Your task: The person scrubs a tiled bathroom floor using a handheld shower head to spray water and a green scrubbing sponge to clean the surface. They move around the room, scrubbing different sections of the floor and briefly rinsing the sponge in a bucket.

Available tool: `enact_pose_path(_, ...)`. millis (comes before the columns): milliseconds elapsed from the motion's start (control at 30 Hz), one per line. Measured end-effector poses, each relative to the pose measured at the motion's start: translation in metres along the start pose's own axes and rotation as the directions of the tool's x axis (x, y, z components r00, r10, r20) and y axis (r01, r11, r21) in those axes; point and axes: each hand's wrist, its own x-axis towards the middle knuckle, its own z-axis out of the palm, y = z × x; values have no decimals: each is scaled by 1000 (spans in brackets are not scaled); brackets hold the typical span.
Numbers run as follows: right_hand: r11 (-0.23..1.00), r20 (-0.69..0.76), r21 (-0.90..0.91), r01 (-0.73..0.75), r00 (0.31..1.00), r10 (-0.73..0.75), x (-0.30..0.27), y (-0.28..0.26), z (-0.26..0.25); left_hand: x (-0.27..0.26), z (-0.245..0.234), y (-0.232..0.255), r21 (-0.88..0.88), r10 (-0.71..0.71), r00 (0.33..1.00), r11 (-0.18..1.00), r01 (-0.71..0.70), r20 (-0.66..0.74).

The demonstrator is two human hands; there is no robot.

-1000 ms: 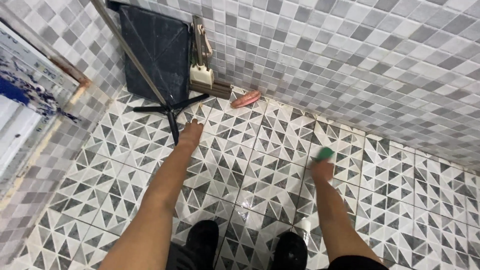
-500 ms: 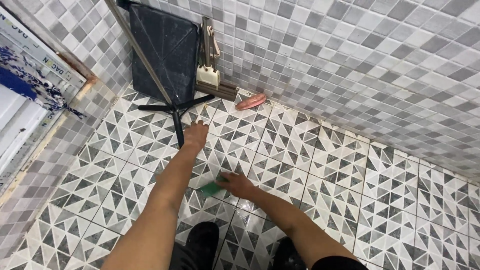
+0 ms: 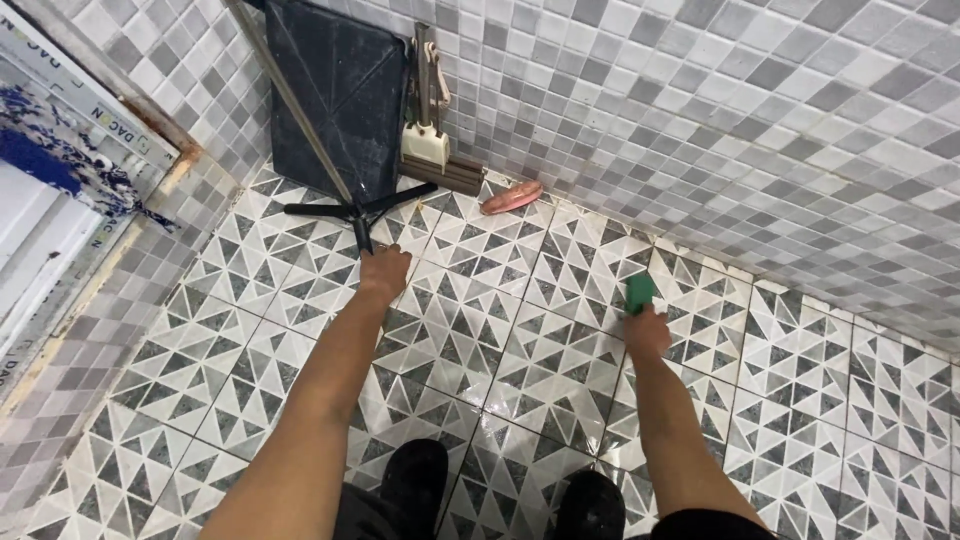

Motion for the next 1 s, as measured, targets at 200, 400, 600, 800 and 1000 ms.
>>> enact_pose_path(200,970,122,242,33,990,-65,-78,-139,-21,13,-11,4,-77,-46,993,996,54,107)
enact_pose_path(400,745,159,115,657,729,-666,-197,-243,-19,41,-42,35,-273,-75,987,955,113,146)
enact_pose_path(600,310,263,126,942,270,-926,-229,-268,9,39,-94,-1,-355,84,996,930,-93,-42)
enact_pose_path(800,185,297,-42,982,189,-936,-195,-241,-13,35,-86,-32,-204,16,992,978,-41,-122)
enact_pose_path(1000,786,240,-81,613,777,-582,-38,-157,-18,27,-104,-46,-181,-35,996,983,20,-83)
